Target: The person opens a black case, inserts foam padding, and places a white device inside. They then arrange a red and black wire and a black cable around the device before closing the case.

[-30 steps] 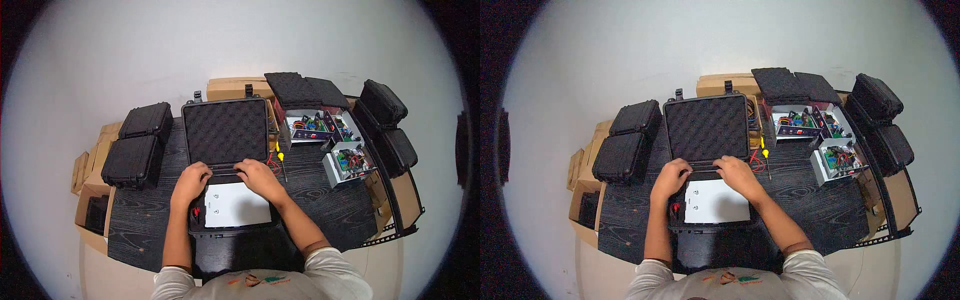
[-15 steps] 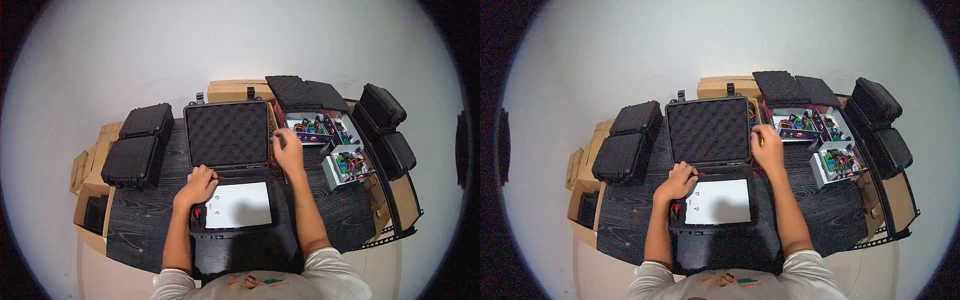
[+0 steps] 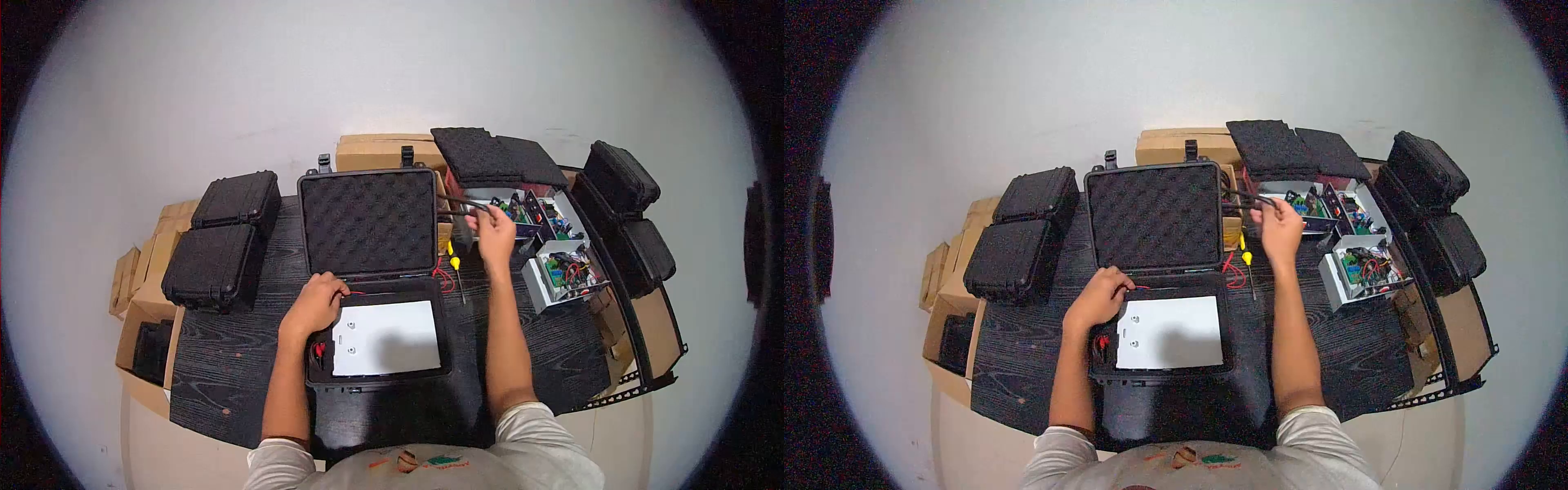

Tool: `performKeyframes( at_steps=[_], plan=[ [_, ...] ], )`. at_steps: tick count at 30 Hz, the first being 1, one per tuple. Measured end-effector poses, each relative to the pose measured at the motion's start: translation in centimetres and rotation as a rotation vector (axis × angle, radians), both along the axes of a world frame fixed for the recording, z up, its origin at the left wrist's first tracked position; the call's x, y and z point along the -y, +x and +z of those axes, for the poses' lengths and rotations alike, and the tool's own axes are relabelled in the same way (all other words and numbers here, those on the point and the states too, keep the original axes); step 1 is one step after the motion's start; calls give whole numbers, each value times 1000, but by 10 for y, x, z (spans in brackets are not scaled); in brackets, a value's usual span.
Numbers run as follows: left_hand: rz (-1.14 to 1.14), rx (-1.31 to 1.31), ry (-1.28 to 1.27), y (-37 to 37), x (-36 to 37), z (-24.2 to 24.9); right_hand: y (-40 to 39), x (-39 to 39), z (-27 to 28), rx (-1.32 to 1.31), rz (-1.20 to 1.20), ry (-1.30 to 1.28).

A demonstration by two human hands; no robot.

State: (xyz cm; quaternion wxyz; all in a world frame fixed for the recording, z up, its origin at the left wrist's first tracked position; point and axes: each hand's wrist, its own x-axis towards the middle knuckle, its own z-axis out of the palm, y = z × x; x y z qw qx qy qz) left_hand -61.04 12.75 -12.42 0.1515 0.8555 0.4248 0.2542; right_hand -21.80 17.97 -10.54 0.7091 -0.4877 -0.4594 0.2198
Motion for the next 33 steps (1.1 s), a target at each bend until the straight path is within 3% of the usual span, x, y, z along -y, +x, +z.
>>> performKeyframes(
  at_steps=[3,14,20,23,26,33],
  plan=[
    [19,-11,-3,1,2,3,3,19,7,-227,-29,124],
    [20,-26,-35,2,11,11,14,58,37,-510,1,435],
    [-40,165,-42,11,20,38,-7,77,53,-537,289,261],
    [-55,452,-209,16,20,32,-26,78,51,-462,434,146],
    [-110,611,-218,16,13,25,-45,70,38,-375,519,-34],
    [19,631,-229,12,12,29,-84,64,22,-255,701,-252]
  ],
)
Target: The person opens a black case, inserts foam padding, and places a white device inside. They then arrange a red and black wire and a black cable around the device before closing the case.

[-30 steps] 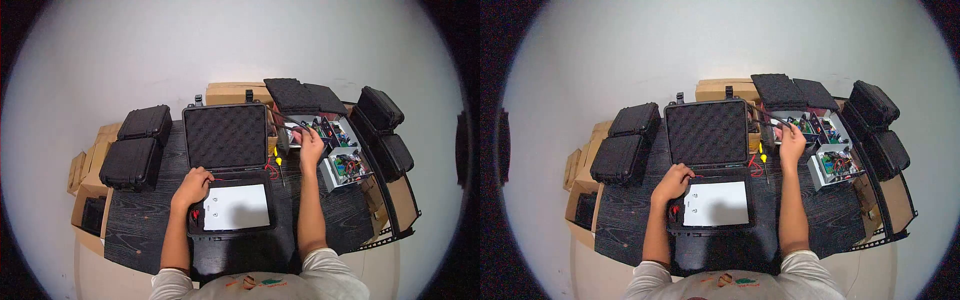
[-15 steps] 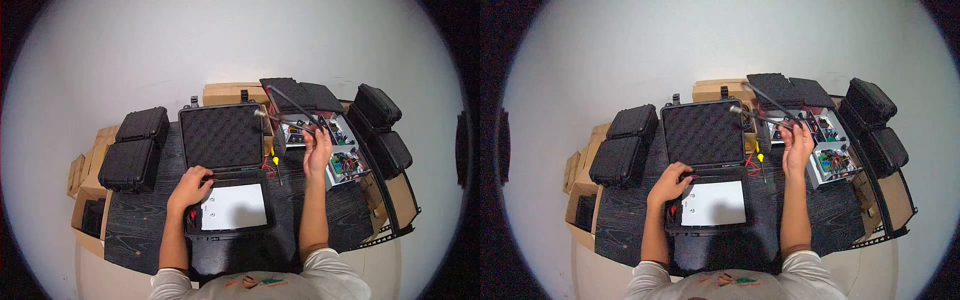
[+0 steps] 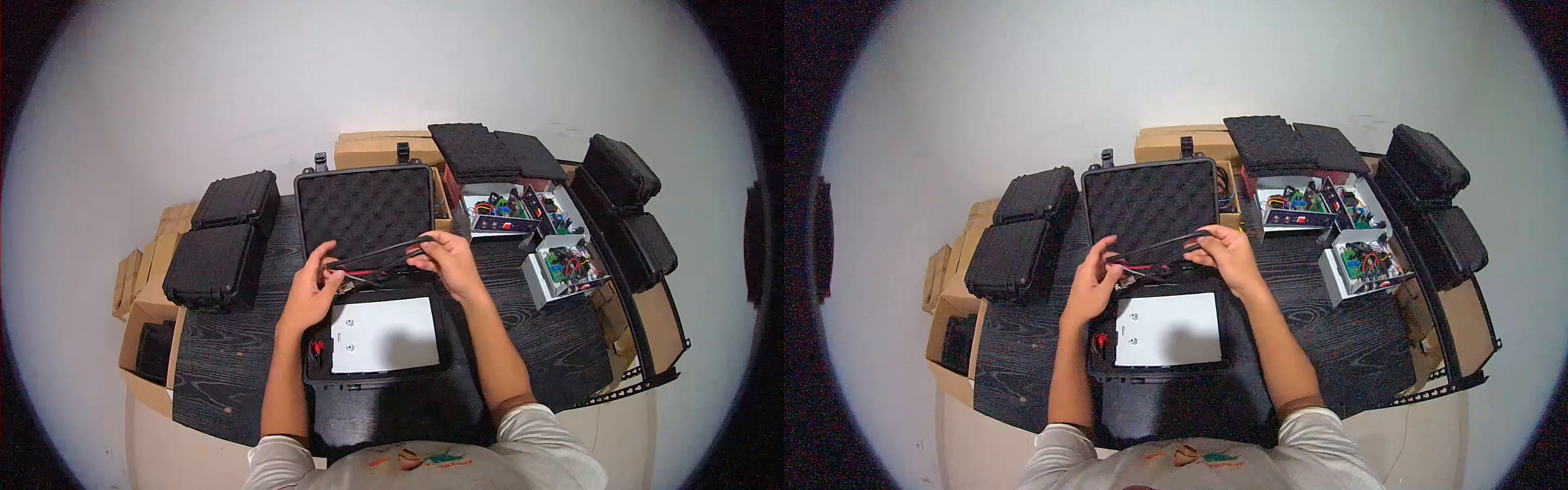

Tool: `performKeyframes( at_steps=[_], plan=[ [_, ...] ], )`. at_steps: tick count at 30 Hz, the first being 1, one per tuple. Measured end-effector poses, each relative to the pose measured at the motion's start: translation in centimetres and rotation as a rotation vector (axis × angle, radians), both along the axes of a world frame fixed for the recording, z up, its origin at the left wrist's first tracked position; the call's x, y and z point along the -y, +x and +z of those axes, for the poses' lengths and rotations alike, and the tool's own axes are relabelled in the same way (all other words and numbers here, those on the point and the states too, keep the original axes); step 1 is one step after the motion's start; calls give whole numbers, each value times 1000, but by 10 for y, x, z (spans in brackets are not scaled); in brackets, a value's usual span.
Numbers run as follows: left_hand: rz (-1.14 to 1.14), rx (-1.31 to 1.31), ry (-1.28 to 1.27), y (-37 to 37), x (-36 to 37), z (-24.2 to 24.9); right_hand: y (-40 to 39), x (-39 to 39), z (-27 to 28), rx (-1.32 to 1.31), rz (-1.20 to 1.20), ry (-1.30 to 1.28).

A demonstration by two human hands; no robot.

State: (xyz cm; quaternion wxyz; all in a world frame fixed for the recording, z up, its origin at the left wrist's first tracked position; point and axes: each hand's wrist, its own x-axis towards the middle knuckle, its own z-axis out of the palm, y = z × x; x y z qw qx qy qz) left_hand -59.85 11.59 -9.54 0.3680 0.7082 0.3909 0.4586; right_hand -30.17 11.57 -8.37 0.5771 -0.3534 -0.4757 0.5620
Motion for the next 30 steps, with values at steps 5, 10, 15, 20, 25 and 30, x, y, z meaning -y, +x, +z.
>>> performKeyframes(
  at_steps=[5,10,15,20,25,30],
  plan=[
    [6,-147,-7,1,3,9,-6,-3,-8,60,68,-28],
    [32,-198,42,1,0,3,-5,-5,-12,168,111,-34],
    [21,-404,65,0,1,3,1,-11,-27,524,154,14],
    [-68,-511,185,-2,-2,-7,1,-4,-25,1044,158,340],
    [-60,-568,171,-3,-2,-5,-26,13,-25,1206,62,461],
    [-68,-551,162,-5,-2,-4,-39,18,-21,1312,61,465]
  ],
)
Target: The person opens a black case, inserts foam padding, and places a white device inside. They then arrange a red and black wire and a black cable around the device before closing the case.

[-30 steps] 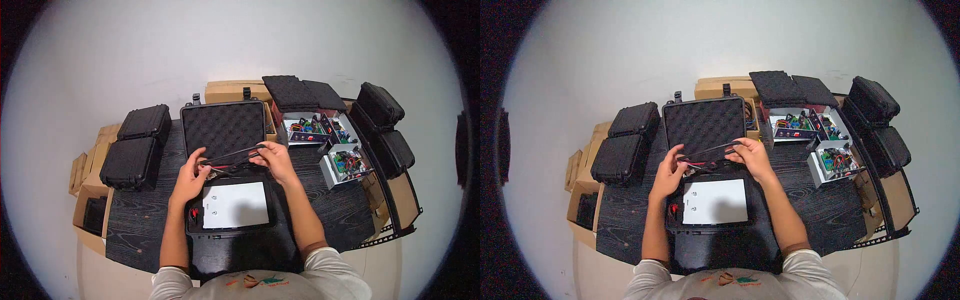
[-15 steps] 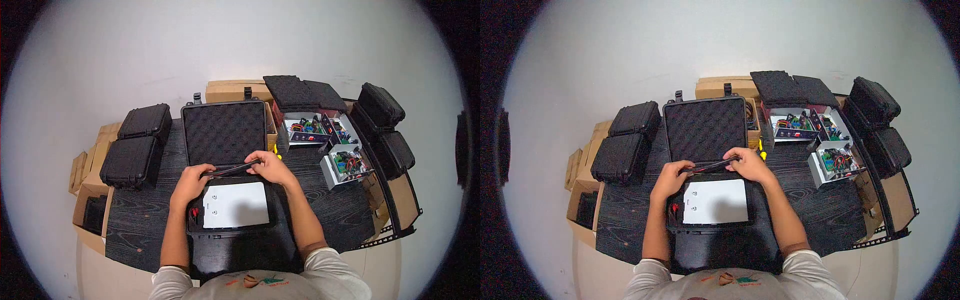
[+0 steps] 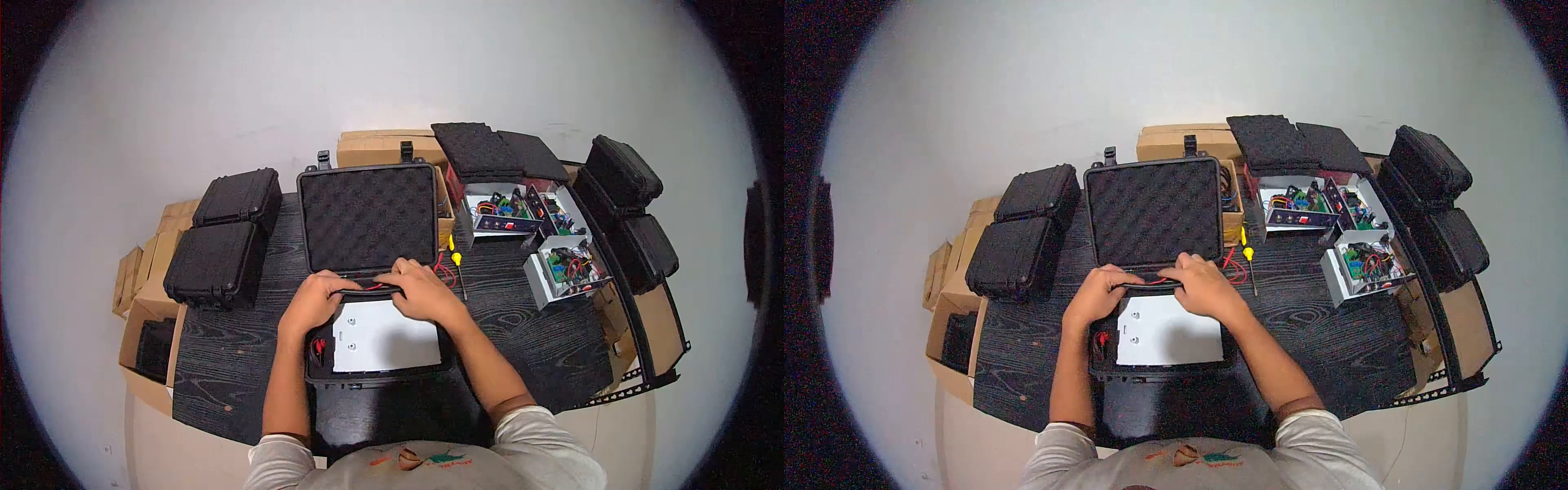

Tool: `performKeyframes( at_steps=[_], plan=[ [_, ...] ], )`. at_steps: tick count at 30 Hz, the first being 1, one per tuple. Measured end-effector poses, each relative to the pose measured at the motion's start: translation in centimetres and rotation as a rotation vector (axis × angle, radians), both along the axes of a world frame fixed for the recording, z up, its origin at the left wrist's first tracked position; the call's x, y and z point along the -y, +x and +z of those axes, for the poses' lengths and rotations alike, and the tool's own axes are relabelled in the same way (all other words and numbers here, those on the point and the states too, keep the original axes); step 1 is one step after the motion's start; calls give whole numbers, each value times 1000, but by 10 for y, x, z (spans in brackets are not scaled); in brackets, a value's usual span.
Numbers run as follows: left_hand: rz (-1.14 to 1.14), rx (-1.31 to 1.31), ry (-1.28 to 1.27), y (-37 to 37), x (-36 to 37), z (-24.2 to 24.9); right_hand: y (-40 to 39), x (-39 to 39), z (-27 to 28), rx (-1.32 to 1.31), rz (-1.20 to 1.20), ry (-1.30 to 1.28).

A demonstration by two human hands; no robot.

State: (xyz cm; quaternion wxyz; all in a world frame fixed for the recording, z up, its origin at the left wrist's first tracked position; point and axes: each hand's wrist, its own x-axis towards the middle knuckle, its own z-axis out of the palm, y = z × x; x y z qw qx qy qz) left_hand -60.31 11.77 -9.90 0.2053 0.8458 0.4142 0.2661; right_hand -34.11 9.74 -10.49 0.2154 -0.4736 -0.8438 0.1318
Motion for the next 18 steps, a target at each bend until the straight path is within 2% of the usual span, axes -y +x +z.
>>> performKeyframes(
  at_steps=[6,12,15,18],
  plan=[
    [78,-35,27,2,3,1,2,-8,-7,-130,55,117],
    [58,-56,128,-1,-2,-6,9,-12,-13,-186,123,45],
    [42,-67,149,-2,0,-2,10,-15,-13,-195,64,-53],
    [20,58,57,-5,-1,-1,8,-14,-16,-168,53,107]
  ],
)
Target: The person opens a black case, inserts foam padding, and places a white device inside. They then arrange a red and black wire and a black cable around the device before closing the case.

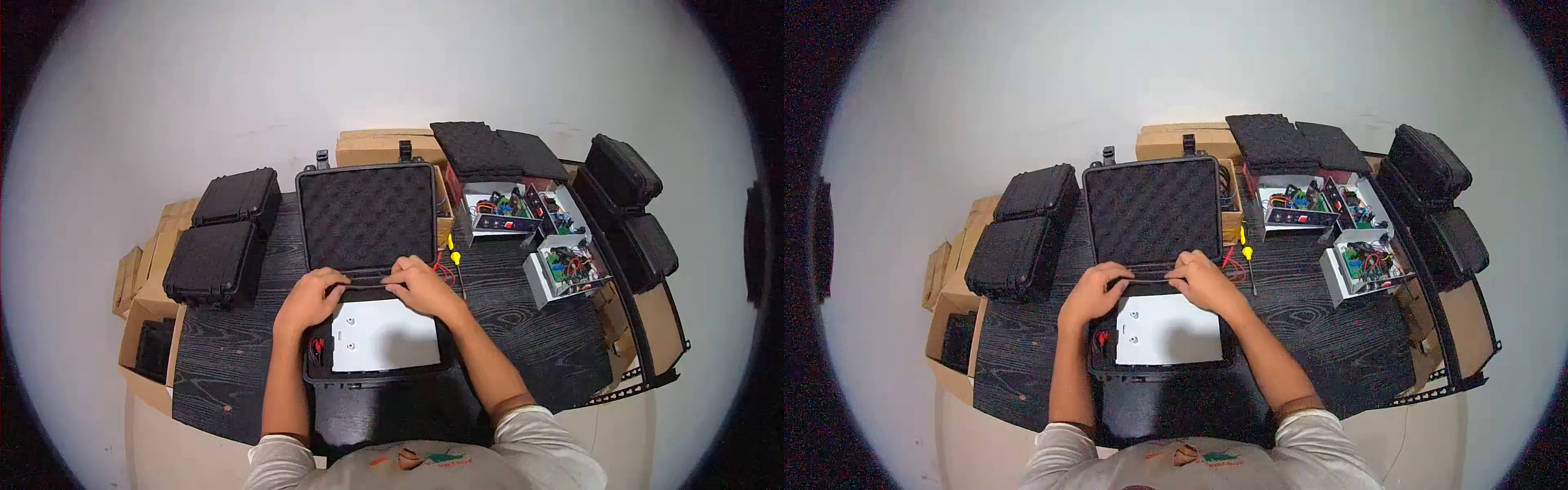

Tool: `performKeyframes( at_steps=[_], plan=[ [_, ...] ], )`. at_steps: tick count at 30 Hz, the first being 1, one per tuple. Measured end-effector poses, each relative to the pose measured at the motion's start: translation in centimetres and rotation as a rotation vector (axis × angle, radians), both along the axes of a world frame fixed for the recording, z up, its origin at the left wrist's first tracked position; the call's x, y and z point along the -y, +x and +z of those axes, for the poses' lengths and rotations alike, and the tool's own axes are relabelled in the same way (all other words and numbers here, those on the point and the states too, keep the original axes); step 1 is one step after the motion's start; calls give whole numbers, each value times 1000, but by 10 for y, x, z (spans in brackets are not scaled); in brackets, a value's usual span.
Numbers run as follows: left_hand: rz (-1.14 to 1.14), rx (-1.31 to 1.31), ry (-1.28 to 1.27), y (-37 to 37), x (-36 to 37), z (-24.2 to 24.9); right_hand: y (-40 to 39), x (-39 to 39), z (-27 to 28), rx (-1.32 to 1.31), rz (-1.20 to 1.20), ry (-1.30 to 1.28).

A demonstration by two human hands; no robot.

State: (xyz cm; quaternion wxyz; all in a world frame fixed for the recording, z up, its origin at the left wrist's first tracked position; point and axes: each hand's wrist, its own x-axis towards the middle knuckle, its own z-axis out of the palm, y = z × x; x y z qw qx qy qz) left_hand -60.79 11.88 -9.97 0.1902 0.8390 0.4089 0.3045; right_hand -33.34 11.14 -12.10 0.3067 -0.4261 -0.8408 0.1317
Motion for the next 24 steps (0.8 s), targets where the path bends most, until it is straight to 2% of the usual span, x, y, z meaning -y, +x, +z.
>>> performKeyframes(
  at_steps=[3,6,9,12,18,20,24],
  plan=[
    [29,-1,52,0,-1,2,-5,7,12,15,-145,-39],
    [139,23,-169,7,9,15,-6,14,25,46,-290,-111],
    [112,-20,-40,3,2,-4,2,8,9,113,-234,55],
    [104,-74,87,1,1,-13,8,8,1,93,-200,70],
    [27,6,48,-5,17,-12,9,8,11,160,-223,-54],
    [6,-31,49,-5,23,-13,9,4,1,159,-235,-25],
    [-4,-155,127,-2,27,-18,6,13,22,146,-245,-65]
  ],
)
